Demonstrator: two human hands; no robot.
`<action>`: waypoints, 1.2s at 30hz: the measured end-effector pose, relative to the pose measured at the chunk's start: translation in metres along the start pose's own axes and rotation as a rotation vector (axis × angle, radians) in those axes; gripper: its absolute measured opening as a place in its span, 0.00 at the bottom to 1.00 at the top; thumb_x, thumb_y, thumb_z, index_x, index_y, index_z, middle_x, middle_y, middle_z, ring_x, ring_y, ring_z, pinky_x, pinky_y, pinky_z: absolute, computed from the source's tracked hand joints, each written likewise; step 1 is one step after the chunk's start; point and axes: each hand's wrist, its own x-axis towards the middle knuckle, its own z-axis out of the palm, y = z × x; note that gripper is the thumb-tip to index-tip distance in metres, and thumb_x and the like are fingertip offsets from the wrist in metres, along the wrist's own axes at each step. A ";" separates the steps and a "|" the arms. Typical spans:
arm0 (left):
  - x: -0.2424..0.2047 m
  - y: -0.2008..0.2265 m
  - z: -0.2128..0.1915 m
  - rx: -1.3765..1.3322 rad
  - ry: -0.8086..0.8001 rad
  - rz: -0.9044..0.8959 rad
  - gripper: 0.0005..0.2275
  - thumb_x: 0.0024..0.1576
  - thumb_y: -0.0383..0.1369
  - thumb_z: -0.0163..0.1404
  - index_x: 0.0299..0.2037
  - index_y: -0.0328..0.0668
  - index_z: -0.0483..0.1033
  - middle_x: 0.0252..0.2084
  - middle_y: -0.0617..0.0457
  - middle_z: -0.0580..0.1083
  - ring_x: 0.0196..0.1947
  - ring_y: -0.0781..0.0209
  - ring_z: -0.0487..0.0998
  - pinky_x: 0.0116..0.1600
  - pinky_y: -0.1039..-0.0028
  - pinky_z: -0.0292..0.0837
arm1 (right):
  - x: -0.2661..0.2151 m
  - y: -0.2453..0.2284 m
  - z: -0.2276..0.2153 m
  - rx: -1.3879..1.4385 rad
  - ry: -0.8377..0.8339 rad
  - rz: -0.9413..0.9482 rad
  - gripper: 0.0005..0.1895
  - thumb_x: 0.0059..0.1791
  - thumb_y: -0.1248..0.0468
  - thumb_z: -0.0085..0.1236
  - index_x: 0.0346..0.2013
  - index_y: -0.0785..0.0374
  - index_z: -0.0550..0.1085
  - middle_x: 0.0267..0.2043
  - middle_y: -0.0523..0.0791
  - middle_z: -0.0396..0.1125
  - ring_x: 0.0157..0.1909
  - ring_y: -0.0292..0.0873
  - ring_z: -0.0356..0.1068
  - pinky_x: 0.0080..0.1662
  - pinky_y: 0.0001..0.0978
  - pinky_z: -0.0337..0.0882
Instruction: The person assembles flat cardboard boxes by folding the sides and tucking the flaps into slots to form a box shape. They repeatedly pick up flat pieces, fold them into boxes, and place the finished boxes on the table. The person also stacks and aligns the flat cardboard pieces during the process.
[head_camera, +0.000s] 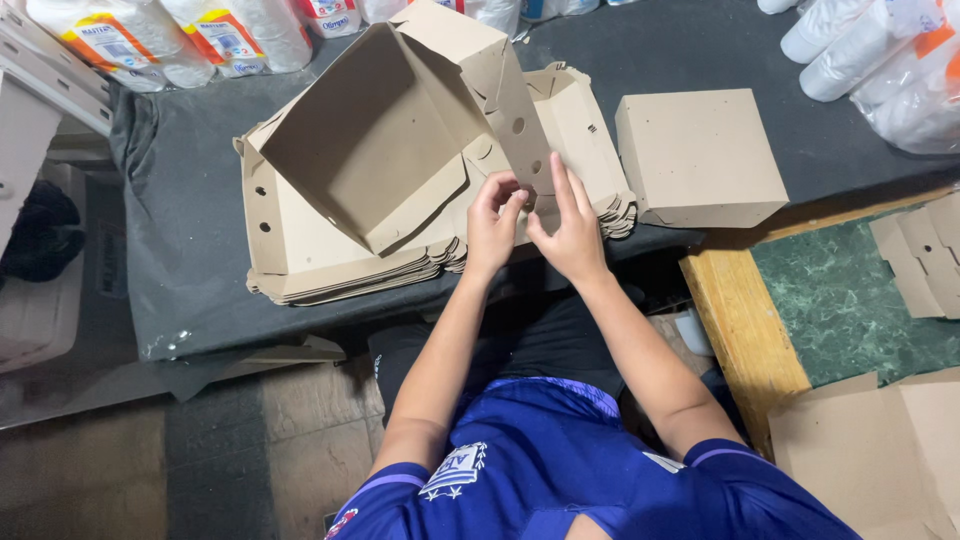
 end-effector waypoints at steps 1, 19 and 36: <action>0.001 -0.003 0.000 0.000 0.000 0.000 0.09 0.63 0.24 0.52 0.51 0.41 0.78 0.43 0.45 0.80 0.45 0.58 0.80 0.52 0.62 0.78 | 0.000 -0.001 0.000 0.000 0.000 0.000 0.45 0.43 0.69 0.63 0.75 0.57 0.57 0.67 0.56 0.60 0.66 0.58 0.65 0.61 0.49 0.72; 0.014 0.032 -0.019 -0.139 -0.135 0.013 0.14 0.68 0.34 0.49 0.61 0.42 0.76 0.48 0.50 0.79 0.47 0.69 0.74 0.54 0.71 0.76 | 0.008 -0.015 -0.005 0.134 0.068 -0.186 0.44 0.46 0.70 0.68 0.73 0.55 0.57 0.74 0.58 0.48 0.73 0.62 0.55 0.69 0.53 0.61; 0.023 -0.011 -0.039 0.765 -0.466 -0.130 0.14 0.55 0.23 0.52 0.50 0.50 0.77 0.45 0.50 0.79 0.52 0.49 0.81 0.58 0.56 0.77 | 0.014 0.000 0.007 0.132 0.143 0.147 0.50 0.51 0.62 0.70 0.78 0.53 0.46 0.73 0.57 0.49 0.68 0.66 0.61 0.58 0.53 0.76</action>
